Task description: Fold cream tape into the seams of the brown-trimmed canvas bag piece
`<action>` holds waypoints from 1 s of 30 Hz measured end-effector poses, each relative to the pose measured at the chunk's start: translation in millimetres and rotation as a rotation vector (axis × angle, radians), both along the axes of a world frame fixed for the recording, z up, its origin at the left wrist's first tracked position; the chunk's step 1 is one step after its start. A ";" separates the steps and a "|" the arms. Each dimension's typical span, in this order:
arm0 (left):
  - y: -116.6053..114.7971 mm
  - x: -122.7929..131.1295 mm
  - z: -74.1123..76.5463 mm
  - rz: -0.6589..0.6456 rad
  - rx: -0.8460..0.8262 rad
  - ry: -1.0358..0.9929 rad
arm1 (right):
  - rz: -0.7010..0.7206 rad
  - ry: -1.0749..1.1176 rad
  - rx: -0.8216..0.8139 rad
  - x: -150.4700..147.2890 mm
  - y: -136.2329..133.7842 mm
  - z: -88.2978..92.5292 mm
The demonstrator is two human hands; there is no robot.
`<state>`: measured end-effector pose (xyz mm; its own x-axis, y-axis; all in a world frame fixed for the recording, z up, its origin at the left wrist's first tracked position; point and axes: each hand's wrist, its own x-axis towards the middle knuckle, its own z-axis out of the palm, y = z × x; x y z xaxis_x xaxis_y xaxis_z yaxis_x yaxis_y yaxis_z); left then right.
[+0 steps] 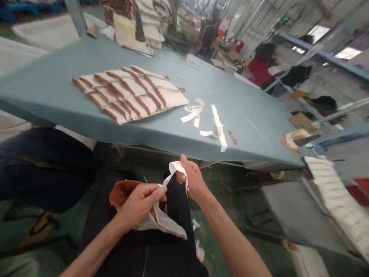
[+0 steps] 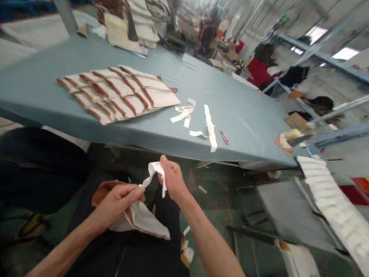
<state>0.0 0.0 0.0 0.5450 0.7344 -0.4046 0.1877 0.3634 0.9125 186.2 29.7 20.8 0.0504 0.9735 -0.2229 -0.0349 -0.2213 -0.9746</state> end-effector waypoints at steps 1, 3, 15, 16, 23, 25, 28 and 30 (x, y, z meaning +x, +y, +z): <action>-4.4 5.3 -0.2 -0.022 0.001 -0.014 | -0.007 -0.014 0.013 0.5 -2.7 1.9; -12.5 14.5 -0.5 -0.056 0.006 -0.029 | -0.023 -0.038 0.037 1.5 -7.8 5.6; -26.5 -5.3 9.3 0.188 0.163 0.127 | -0.080 -0.120 0.114 14.2 -24.3 13.2; -27.3 -8.5 10.7 0.231 0.175 0.147 | -0.070 -0.134 0.113 16.1 -25.0 13.4; -8.1 -0.4 23.1 0.322 0.471 0.305 | 0.142 -0.157 0.030 14.2 -27.3 28.9; 1.8 8.2 27.1 0.284 0.529 0.288 | 0.207 -0.149 0.007 9.2 -28.2 34.0; 14.0 17.4 31.5 0.262 0.551 0.247 | 0.279 -0.129 -0.019 4.1 -28.8 37.9; 21.3 19.1 31.8 0.280 0.548 0.222 | 0.295 -0.102 -0.031 4.0 -28.3 37.8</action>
